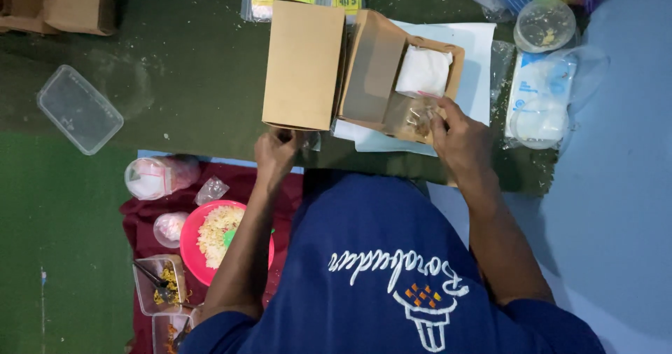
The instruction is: Scooping food into a container, wrapping it in paper, and placing it into a cardboard box
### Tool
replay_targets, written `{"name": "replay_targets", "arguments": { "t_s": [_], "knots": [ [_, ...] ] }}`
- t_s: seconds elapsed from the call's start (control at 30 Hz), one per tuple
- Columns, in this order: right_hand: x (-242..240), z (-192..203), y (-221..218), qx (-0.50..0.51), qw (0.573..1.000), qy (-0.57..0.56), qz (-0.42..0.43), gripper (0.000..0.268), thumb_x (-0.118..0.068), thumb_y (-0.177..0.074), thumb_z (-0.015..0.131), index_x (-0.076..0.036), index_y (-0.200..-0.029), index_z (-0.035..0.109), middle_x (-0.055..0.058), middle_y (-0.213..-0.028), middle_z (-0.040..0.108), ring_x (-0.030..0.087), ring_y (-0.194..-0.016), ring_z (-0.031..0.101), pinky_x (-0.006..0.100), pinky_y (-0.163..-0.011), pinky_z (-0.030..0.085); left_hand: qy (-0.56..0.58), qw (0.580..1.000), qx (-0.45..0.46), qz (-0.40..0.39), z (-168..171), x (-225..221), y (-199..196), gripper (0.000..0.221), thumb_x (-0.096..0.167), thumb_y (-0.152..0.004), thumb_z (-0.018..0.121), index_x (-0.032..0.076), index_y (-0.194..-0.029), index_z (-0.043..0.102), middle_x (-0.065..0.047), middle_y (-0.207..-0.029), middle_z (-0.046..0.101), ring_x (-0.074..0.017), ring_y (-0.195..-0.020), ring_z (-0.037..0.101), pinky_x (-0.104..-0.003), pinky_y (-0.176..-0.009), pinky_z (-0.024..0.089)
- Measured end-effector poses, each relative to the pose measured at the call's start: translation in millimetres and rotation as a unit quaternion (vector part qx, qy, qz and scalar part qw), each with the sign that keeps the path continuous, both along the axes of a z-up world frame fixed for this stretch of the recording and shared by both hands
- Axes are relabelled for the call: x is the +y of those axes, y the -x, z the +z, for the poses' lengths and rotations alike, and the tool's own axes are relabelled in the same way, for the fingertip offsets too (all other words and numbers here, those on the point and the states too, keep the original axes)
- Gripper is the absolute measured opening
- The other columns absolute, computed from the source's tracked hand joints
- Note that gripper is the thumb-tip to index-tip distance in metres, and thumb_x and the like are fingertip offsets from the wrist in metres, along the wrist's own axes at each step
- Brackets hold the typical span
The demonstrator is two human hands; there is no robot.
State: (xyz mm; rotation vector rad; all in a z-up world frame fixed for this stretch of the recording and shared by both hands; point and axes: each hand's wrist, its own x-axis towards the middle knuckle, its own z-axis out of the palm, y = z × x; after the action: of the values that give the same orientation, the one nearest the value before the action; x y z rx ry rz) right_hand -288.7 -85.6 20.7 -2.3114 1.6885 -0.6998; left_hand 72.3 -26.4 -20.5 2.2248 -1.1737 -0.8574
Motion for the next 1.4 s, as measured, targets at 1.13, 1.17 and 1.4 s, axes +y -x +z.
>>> {"name": "replay_targets", "arguments": {
  "t_s": [1.13, 1.17, 1.4],
  "knots": [
    [14, 18, -41, -0.059, 0.984, 0.019, 0.168, 0.018, -0.020, -0.095, 0.078, -0.011, -0.110, 0.078, 0.009, -0.081, 0.077, 0.027, -0.071, 0.076, 0.036, -0.058, 0.059, 0.251, 0.952, -0.053, -0.169, -10, 31, 5, 0.010, 0.021, -0.085, 0.079, 0.020, -0.095, 0.080, -0.011, -0.081, 0.070, -0.0389, -0.077, 0.071, -0.048, -0.063, 0.056],
    [15, 15, -44, -0.059, 0.984, 0.019, 0.169, 0.018, -0.020, -0.095, 0.078, -0.011, -0.110, 0.078, 0.009, -0.081, 0.077, 0.027, -0.071, 0.076, 0.036, -0.058, 0.059, 0.251, 0.952, -0.053, -0.168, -9, 32, 5, 0.010, 0.021, -0.085, 0.079, 0.020, -0.095, 0.080, -0.011, -0.081, 0.070, -0.0389, -0.077, 0.071, -0.048, -0.063, 0.056],
    [18, 23, -63, -0.089, 0.962, 0.014, 0.258, 0.026, -0.025, -0.097, 0.076, -0.009, -0.118, 0.074, 0.010, -0.096, 0.075, 0.031, -0.087, 0.075, 0.039, -0.069, 0.061, 0.261, 0.939, -0.056, -0.215, 3, 34, 25, 0.014, 0.023, -0.085, 0.080, 0.023, -0.099, 0.080, -0.007, -0.082, 0.071, -0.0342, -0.078, 0.073, -0.044, -0.067, 0.058]
  ]
}}
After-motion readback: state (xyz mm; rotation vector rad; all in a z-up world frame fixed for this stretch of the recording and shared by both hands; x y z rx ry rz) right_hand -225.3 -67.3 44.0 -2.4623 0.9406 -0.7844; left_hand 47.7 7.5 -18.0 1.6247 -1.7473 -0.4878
